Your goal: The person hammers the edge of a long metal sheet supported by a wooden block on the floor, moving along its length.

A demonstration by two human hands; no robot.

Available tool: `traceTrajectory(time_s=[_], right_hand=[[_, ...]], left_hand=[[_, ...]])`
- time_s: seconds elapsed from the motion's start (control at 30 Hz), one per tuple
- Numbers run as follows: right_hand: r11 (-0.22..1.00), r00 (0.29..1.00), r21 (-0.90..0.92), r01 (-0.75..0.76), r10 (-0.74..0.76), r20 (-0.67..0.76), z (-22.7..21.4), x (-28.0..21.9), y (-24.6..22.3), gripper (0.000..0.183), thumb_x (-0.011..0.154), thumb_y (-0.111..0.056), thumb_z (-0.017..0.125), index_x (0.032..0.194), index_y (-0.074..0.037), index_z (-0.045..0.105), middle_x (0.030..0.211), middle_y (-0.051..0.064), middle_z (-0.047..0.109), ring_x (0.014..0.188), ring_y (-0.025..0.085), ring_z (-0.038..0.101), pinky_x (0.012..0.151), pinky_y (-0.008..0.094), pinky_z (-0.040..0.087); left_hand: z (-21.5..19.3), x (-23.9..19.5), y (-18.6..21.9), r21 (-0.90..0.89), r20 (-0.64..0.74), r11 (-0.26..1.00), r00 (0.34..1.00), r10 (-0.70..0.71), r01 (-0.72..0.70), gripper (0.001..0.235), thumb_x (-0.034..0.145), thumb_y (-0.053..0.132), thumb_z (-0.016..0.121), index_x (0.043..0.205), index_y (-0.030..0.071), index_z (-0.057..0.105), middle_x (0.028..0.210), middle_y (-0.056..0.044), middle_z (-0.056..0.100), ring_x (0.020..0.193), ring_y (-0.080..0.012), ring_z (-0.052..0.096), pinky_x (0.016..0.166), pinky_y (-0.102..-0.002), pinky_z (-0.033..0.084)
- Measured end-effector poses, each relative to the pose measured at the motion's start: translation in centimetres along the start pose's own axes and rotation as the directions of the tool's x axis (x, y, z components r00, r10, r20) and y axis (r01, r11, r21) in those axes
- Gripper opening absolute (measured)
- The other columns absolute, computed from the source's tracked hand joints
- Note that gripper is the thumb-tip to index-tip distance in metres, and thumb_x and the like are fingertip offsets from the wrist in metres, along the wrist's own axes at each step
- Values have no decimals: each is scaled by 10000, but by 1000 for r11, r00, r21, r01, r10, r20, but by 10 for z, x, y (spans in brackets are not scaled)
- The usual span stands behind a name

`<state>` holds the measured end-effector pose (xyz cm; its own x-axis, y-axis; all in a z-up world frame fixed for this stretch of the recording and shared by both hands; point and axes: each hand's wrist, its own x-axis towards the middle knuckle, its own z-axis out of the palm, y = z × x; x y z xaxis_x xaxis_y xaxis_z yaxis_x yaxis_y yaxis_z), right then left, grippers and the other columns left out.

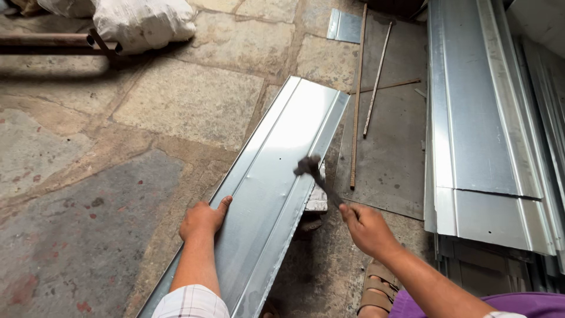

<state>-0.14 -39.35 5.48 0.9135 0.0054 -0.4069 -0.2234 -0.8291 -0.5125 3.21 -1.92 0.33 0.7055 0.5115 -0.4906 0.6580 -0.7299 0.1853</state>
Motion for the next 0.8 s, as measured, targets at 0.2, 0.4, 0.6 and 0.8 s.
traceTrajectory(time_s=[0.2, 0.4, 0.6, 0.8], right_hand=[[322, 495, 381, 867, -648, -579, -80, -38, -26, 495, 1086, -567, 446, 1053, -83, 545, 702, 16, 520, 528, 83, 405, 481, 239, 357], [588, 439, -178, 789, -742, -506, 9, 2, 30, 486, 1130, -511, 387, 1010, -84, 587, 775, 38, 576, 645, 91, 546, 601, 300, 479], [952, 961, 179, 249, -220, -167, -20, -19, -6, 553, 1004, -577, 412, 823, -92, 604, 612, 8, 529, 529, 135, 483, 465, 310, 413], [211, 368, 312, 926, -684, -630, -46, -18, -9, 489, 1037, -590, 432, 916, -131, 550, 637, -19, 498, 538, 91, 457, 457, 282, 381]], left_hand=[[3, -1, -10, -25, 20, 1000, 1000, -2, 3, 926, 826, 897, 472, 1337, 152, 676, 1346, -143, 679, 1274, -328, 638, 991, -508, 550], [0, -6, -15, -46, 16, 999, 1000, -19, 19, 888, 812, 879, 493, 1377, 210, 646, 1371, -119, 670, 1294, -321, 622, 1004, -512, 543], [4, -4, -20, -33, 9, 999, 1000, -21, 21, 913, 810, 888, 488, 1380, 190, 635, 1383, -123, 656, 1304, -319, 610, 998, -508, 550], [6, -2, -23, -30, 14, 999, 1000, -24, 24, 947, 819, 899, 469, 1377, 153, 640, 1363, -145, 668, 1289, -323, 625, 997, -507, 549]])
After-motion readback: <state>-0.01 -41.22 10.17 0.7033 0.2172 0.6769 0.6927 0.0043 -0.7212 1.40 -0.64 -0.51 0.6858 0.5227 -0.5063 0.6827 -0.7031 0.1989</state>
